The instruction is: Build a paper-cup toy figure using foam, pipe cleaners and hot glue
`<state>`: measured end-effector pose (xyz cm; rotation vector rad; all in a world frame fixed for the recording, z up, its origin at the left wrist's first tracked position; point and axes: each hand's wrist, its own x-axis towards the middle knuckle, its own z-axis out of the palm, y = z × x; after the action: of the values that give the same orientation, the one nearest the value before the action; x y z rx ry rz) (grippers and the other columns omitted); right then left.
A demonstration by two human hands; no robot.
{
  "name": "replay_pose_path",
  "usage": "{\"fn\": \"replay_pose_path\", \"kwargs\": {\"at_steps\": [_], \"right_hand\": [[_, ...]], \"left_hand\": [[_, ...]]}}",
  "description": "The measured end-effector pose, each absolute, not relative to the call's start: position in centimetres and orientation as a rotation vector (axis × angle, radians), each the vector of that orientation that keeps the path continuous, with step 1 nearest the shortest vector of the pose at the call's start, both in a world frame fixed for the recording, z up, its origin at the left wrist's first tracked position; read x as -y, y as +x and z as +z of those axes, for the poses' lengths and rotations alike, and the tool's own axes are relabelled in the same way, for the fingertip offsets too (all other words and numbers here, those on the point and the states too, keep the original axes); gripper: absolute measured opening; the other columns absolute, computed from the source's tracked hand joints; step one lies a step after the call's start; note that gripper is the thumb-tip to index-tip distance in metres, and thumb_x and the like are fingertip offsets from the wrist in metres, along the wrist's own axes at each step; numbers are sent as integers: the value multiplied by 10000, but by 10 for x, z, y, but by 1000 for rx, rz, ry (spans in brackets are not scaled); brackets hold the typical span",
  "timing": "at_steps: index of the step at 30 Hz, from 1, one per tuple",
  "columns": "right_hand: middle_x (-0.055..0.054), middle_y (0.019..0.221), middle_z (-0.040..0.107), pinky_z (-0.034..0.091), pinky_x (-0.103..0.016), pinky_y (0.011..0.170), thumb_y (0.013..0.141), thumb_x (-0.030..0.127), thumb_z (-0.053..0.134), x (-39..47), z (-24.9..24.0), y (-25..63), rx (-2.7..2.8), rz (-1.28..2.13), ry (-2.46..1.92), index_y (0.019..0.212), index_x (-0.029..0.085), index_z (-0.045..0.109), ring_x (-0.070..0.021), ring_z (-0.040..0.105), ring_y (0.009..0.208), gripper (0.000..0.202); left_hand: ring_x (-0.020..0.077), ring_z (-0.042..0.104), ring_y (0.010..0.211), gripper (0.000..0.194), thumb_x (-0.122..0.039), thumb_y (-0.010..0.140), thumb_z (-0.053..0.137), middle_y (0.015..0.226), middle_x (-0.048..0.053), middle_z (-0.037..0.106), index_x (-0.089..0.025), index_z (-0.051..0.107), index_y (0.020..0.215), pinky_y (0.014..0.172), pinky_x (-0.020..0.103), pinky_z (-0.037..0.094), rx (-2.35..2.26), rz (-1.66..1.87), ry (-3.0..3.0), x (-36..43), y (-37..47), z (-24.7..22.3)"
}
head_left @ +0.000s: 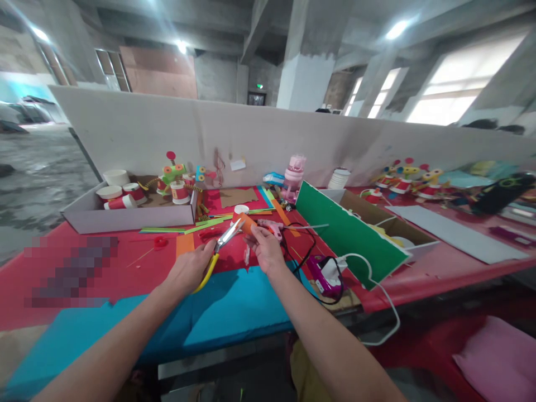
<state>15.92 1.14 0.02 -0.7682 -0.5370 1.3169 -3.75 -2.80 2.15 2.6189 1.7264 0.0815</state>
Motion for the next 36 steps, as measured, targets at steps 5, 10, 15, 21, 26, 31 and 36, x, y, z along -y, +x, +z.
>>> {"fn": "replay_pose_path", "kwargs": {"at_steps": [5,10,15,21,26,31,36], "right_hand": [[47,597,647,557,-234,634,573,283,857,-11,0,159,553,1335,-754,706,172,623,-100,635,554,291],[40,597,655,558,-229,624,569,265,861,-10,0,159,532,1350,-739,705,169,632,-101,637,548,283],[32,610,664,556,-226,614,562,274,862,-10,1,161,532,1349,-728,706,170,635,-103,635,556,288],[37,590,642,556,-243,624,576,282,853,-11,-1,162,548,1345,-752,713,169,637,-107,623,562,280],[48,584,631,553,-248,625,556,285,858,-11,-1,161,542,1346,-768,699,171,628,-105,616,558,293],[52,579,628,557,-242,627,542,289,866,-11,-1,161,534,1351,-755,694,173,626,-102,619,553,306],[47,585,639,560,-240,624,546,297,866,-11,-1,160,525,1328,-766,694,172,623,-102,623,552,311]], "left_hand": [[272,677,878,389,-247,944,332,1070,128,647,-184,343,1327,639,307,466,-1686,122,2629,25,-40,19],[254,677,847,371,-254,943,316,1031,117,650,-180,375,1302,602,280,440,-1674,163,2648,24,-42,17],[266,676,865,400,-285,947,314,1096,134,640,-187,361,1332,603,290,450,-1699,164,2635,24,-43,20],[283,673,880,404,-291,943,315,1089,152,638,-171,390,1322,646,320,480,-1670,152,2630,26,-43,22],[295,671,912,389,-248,938,315,1083,152,640,-169,397,1310,682,343,491,-1695,89,2606,26,-40,22],[277,676,911,375,-256,945,326,1073,130,647,-192,388,1309,677,315,483,-1675,152,2596,25,-40,20],[281,676,917,365,-267,945,342,1033,132,656,-184,400,1296,687,315,478,-1677,145,2574,26,-40,19]]}}
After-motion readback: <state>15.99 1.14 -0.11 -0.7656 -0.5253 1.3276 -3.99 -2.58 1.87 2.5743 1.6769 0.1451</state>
